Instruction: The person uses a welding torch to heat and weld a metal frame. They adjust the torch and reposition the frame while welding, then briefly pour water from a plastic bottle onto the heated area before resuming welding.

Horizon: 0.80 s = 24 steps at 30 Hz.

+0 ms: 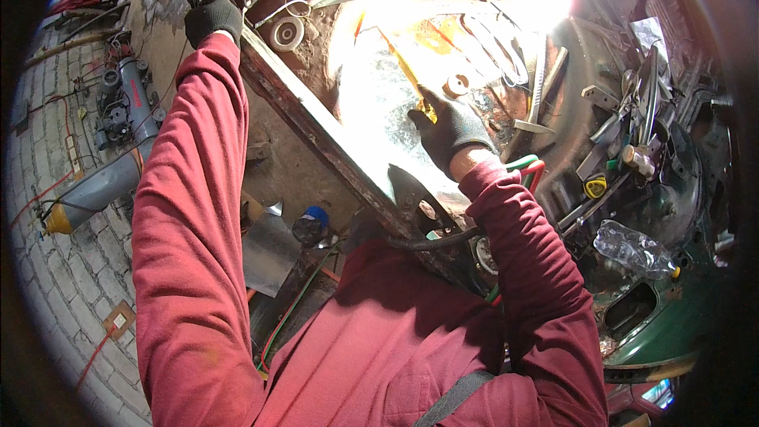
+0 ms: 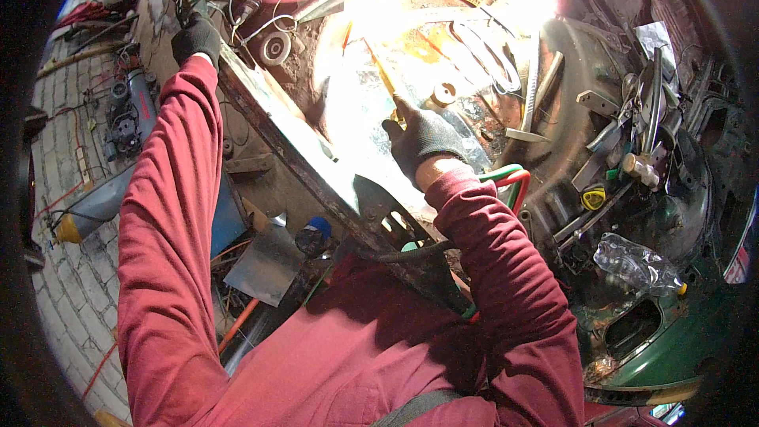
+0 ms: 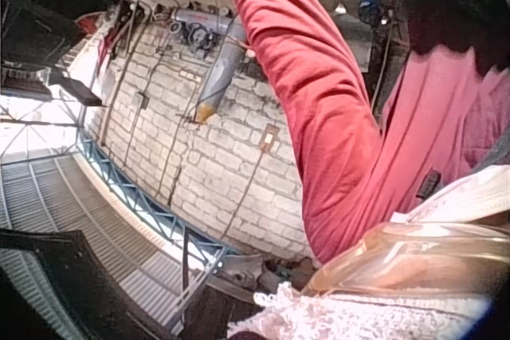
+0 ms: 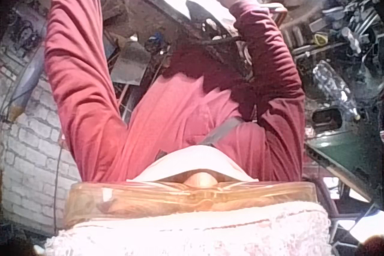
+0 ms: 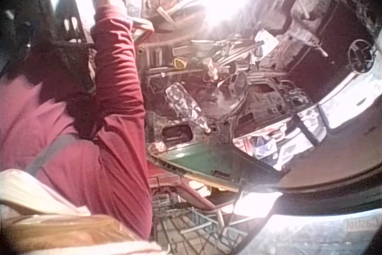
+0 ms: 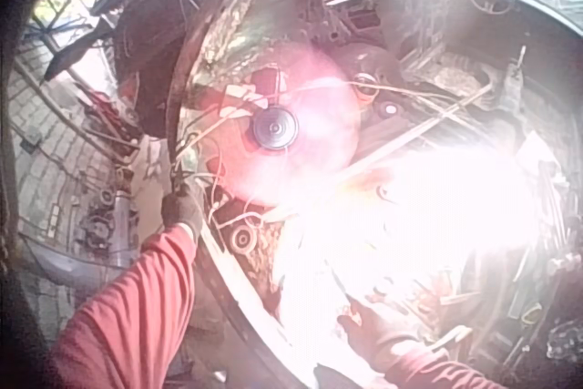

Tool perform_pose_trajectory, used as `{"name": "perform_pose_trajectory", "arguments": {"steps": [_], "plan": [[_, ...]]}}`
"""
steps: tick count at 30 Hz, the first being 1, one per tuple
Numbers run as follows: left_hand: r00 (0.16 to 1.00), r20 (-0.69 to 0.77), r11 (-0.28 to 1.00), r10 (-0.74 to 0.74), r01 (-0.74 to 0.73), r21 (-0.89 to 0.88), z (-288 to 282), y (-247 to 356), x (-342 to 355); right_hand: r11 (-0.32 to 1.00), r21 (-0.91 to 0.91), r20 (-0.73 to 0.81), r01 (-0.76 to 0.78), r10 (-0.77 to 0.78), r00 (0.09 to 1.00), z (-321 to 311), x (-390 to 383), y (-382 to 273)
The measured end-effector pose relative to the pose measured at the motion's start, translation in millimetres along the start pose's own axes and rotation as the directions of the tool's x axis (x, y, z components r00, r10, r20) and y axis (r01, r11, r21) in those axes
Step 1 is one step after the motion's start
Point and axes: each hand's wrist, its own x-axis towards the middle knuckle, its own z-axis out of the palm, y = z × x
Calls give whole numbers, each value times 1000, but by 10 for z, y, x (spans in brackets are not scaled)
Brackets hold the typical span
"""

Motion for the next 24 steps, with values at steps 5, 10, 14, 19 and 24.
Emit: {"name": "perform_pose_trajectory", "arguments": {"steps": [5,10,14,19,24], "plan": [[999,-36,999,30,-28,39,199,-216,200,1000,4,20,0,0,1000,-3,-11,-26],[998,-28,998,50,-49,30,184,-56,133,1000,-13,-19,7,-7,1000,-29,36,-23],[998,-29,998,49,-48,31,126,-31,101,999,-31,-38,34,-35,999,-3,47,0],[998,-26,998,51,-50,31,105,-12,101,1000,4,-15,16,-16,1000,-9,45,-3],[999,-23,998,48,-48,31,89,-10,94,1000,-17,27,-15,16,1000,-34,53,-24]]}}
